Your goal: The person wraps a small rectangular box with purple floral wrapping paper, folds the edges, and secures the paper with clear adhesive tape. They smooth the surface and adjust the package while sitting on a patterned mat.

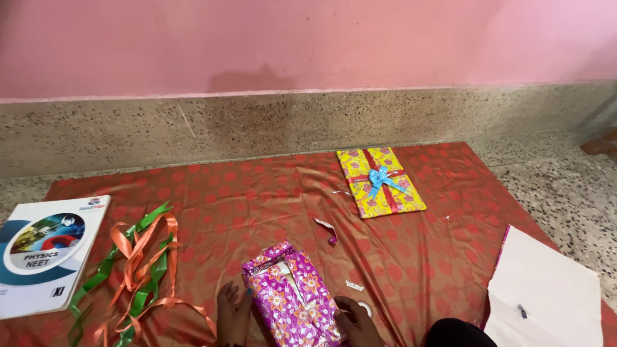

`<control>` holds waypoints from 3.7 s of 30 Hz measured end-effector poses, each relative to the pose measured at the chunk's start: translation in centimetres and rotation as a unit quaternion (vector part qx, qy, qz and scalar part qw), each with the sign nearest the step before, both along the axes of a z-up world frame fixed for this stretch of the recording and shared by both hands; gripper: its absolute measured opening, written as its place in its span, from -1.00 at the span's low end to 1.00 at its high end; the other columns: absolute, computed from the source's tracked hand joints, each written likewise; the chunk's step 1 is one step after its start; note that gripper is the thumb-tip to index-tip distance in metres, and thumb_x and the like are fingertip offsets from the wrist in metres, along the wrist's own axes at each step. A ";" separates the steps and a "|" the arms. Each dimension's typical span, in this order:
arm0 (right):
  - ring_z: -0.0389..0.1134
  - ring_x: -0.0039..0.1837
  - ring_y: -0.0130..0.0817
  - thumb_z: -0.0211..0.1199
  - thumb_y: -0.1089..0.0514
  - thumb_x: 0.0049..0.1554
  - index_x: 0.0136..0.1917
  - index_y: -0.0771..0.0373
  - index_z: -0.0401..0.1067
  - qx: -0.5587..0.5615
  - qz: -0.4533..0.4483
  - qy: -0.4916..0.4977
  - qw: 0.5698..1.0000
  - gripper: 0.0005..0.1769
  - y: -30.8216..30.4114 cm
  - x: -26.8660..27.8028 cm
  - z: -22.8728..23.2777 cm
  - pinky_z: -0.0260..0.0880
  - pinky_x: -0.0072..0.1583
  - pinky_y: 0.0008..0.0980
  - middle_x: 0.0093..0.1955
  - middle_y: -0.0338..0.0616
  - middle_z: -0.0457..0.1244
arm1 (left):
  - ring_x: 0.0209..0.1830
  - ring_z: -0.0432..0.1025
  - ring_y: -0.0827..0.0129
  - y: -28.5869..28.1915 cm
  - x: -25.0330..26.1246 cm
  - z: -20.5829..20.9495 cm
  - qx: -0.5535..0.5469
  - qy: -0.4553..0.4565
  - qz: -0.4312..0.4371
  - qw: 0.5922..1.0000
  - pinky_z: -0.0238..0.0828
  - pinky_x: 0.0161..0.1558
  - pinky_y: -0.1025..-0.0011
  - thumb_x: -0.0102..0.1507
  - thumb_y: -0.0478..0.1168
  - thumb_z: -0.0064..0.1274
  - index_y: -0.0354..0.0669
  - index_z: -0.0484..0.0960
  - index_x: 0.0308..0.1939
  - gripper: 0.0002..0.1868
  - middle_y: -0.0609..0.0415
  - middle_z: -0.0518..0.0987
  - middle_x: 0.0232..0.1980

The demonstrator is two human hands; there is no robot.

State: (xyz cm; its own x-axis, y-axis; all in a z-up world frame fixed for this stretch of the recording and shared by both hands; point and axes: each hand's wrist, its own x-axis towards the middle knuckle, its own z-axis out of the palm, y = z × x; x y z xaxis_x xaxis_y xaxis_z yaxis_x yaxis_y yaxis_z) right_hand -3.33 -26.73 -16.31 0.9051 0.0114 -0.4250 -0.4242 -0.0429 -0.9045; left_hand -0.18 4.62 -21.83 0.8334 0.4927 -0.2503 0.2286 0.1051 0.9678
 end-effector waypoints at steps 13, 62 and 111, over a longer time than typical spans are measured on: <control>0.38 0.36 -0.31 0.10 0.20 0.24 0.46 0.36 0.29 0.174 0.016 0.010 0.985 -0.47 2.3 1.2 -1.2 0.30 0.38 -0.31 0.33 0.00 0.39 | 0.09 0.55 0.23 -0.2 2.6 3.4 -0.161 0.042 -0.130 0.977 0.48 0.11 0.29 0.25 -0.24 0.15 -0.30 0.40 0.39 -0.37 -0.11 0.65 0.19; 0.39 0.39 -0.17 0.32 0.16 0.15 0.16 0.14 0.63 -0.188 0.202 -0.498 0.822 -0.70 6.5 3.3 18.3 0.37 0.38 -0.19 0.20 -0.15 0.45 | 0.32 0.43 0.19 0.6 -3.2 22.4 0.341 -0.309 -0.276 0.844 0.22 0.34 0.16 0.17 -0.22 0.26 -0.10 0.74 -0.04 -0.72 0.09 0.66 0.19; 0.49 -0.19 -0.41 0.44 0.12 0.02 -0.13 0.29 0.61 -0.175 0.125 -0.296 0.931 -0.80 11.7 5.2 21.7 0.45 -0.11 -0.41 -0.18 -0.17 0.42 | 0.15 0.51 0.26 -0.8 -1.2 21.5 0.368 -0.270 -0.192 0.869 0.21 0.24 0.20 0.13 -0.10 0.29 -0.01 0.75 -0.15 -0.76 0.22 0.74 -0.01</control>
